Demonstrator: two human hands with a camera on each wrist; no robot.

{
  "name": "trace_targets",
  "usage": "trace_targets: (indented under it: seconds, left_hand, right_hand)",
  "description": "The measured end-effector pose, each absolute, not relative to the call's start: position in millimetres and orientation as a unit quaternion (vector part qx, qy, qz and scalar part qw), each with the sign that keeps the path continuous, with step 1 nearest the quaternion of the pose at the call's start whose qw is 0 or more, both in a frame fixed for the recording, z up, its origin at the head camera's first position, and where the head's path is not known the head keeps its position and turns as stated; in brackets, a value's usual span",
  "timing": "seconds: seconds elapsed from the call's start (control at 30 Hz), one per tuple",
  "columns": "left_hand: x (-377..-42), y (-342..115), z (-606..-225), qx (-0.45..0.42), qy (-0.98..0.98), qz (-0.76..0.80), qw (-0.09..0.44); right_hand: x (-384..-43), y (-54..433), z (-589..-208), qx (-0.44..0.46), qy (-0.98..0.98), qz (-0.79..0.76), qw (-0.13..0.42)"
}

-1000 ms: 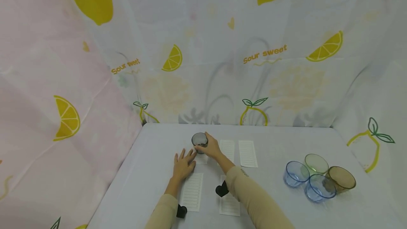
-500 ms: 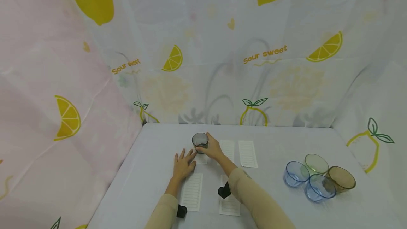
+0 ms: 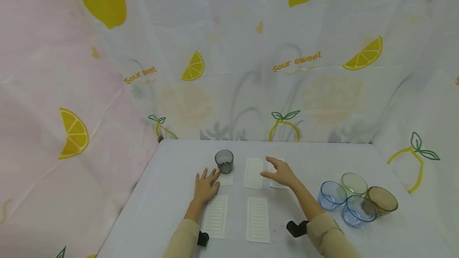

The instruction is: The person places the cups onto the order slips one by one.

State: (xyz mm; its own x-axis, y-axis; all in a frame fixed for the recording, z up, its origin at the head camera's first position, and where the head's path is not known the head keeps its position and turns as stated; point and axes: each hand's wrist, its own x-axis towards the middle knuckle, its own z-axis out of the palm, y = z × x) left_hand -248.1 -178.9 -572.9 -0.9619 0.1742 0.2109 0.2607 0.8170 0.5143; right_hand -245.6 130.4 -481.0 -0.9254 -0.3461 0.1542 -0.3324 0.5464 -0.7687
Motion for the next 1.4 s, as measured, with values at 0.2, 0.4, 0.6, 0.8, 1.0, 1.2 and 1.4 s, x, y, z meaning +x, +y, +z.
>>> trace_targets:
  seconds: [0.2,0.4,0.6,0.8,1.0,1.2,1.4]
  left_hand:
    - [-245.9,-182.0,-566.0,-0.133,-0.936,-0.317,0.070]
    - [-239.9,-169.8,-557.0,-0.145,-0.912,-0.357,0.138]
    - [-232.3,-145.3,-543.8,-0.172,-0.886,-0.393,0.177]
    - [-230.0,-121.1,-539.2,-0.195,-0.888,-0.386,0.157]
    - [-233.1,-103.5,-545.6,-0.208,-0.900,-0.364,0.123]
    - [-237.0,-94.3,-550.9,-0.218,-0.910,-0.333,0.113]
    - [-241.3,-91.2,-558.3,-0.212,-0.926,-0.293,0.106]
  right_hand:
    - [-218.6,197.2,-462.0,-0.169,0.917,-0.358,-0.047]
    - [-189.9,246.3,-445.3,-0.124,0.941,-0.307,-0.064]
    - [-177.6,278.3,-446.9,-0.094,0.956,-0.272,-0.049]
    - [-173.0,297.4,-460.4,-0.094,0.957,-0.272,-0.048]
    - [-166.8,304.5,-472.2,-0.095,0.959,-0.260,-0.058]
    - [-161.0,303.5,-472.4,-0.098,0.962,-0.255,-0.024]
    - [-162.6,299.8,-479.2,-0.098,0.958,-0.264,-0.060]
